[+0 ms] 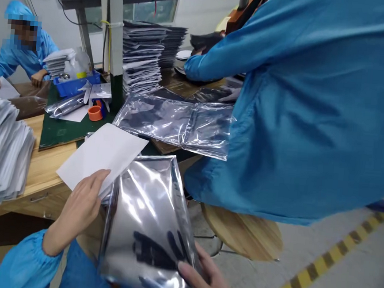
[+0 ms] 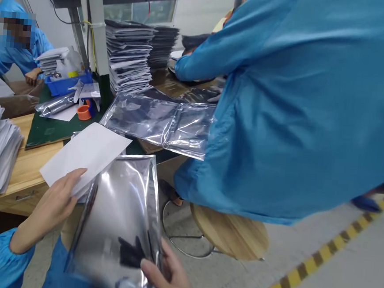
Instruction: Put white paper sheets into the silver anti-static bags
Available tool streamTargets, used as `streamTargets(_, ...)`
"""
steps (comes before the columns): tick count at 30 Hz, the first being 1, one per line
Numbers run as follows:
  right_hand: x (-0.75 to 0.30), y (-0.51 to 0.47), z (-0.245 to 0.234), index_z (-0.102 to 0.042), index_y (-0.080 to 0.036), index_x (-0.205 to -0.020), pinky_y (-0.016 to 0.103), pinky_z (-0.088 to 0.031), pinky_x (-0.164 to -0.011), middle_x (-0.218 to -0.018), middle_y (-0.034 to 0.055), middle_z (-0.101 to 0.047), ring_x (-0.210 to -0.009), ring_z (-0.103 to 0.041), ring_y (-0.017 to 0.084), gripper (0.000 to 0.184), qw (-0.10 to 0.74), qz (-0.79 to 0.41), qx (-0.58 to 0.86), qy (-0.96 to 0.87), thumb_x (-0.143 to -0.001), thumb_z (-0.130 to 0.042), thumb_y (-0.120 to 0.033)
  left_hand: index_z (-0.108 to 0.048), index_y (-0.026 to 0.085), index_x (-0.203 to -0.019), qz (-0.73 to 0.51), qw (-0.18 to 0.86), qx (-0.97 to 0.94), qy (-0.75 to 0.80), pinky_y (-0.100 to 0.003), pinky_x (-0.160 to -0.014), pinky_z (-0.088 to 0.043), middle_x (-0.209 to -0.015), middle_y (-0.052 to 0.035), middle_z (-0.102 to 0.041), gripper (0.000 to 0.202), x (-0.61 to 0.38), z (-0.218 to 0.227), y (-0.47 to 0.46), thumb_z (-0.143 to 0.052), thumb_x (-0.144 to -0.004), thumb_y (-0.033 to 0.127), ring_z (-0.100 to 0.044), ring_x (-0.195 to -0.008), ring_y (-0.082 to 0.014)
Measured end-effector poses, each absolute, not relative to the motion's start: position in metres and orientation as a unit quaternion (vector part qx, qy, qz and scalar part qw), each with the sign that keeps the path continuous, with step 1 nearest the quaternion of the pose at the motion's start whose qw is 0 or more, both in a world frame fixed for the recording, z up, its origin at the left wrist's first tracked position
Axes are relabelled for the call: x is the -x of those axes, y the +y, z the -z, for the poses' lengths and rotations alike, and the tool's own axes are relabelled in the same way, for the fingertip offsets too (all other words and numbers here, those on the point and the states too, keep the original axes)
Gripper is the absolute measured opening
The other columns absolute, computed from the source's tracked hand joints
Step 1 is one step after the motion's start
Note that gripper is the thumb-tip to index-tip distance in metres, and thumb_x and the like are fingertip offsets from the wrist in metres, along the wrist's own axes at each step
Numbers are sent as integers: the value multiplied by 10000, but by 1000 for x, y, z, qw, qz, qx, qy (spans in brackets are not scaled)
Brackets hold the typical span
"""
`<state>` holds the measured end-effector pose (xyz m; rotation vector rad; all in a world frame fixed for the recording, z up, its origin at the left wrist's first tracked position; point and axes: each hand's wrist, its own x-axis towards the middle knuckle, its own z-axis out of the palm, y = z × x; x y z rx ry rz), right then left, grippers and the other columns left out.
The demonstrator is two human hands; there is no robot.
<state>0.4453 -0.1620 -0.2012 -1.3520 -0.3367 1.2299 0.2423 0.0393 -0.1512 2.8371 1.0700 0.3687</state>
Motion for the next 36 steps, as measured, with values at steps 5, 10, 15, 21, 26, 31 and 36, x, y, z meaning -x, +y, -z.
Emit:
streamTargets(5,-430,-122,198,-624,-260,-1085,243,-488,-453,-703,-23,-700,-480,-582,141,449,663,-546,505,-91,-689,-794,-384,-441,172,-1242,-153,-13,-885,440,-410,-920,-434,-1205,-128,-547,433,-212,157,20,-418,-812,123,-534,-1094,-270)
streamTargets(10,-403,-112,211,-596,-263,-1133,302,-545,-605,-891,19,-738,-720,-673,212,490,686,-544,478,-71,-693,-788,-363,-503,218,-747,-139,32,-814,563,-365,-675,-424,-743,-32,-564,224,-191,176,2,-449,-892,381,-562,-748,-241)
streamTargets(15,-386,-107,221,-624,-277,-1042,299,-559,-656,-871,-12,-741,-775,-684,209,424,693,-530,485,-61,-670,-805,-368,-548,221,-839,-263,215,-731,592,-277,-646,-417,-728,2,-585,265,-195,192,-16,-390,-926,415,-554,-670,-162)
streamTargets(21,-371,-99,222,-620,-273,-1001,236,-551,-629,-826,-40,-740,-729,-680,158,369,704,-518,483,-54,-689,-793,-366,-547,217,-815,-389,267,-657,588,-238,-579,-414,-636,24,-540,243,-204,206,-31,-420,-916,398,-524,-591,-136)
streamTargets(26,-361,-96,217,-632,-236,-1009,271,-558,-664,-852,3,-757,-778,-699,196,395,697,-507,504,-55,-675,-789,-379,-563,216,-817,-451,176,-661,574,-239,-582,-440,-666,8,-585,189,-195,214,-34,-474,-890,366,-556,-599,-139)
streamTargets(31,-359,-100,218,-652,-246,-1024,223,-542,-661,-839,-24,-757,-746,-688,153,394,698,-517,495,-39,-673,-804,-337,-572,218,-815,-459,161,-658,576,-236,-526,-441,-636,12,-597,193,-183,216,-31,-475,-898,362,-552,-545,-131)
streamTargets(36,-346,-105,229,-589,-226,-1176,284,-552,-716,-907,26,-754,-837,-690,210,497,677,-474,557,-83,-732,-755,-374,-603,235,-734,-395,156,-750,507,-295,-576,-469,-627,-43,-652,256,-185,224,-40,-466,-891,384,-605,-579,-172)
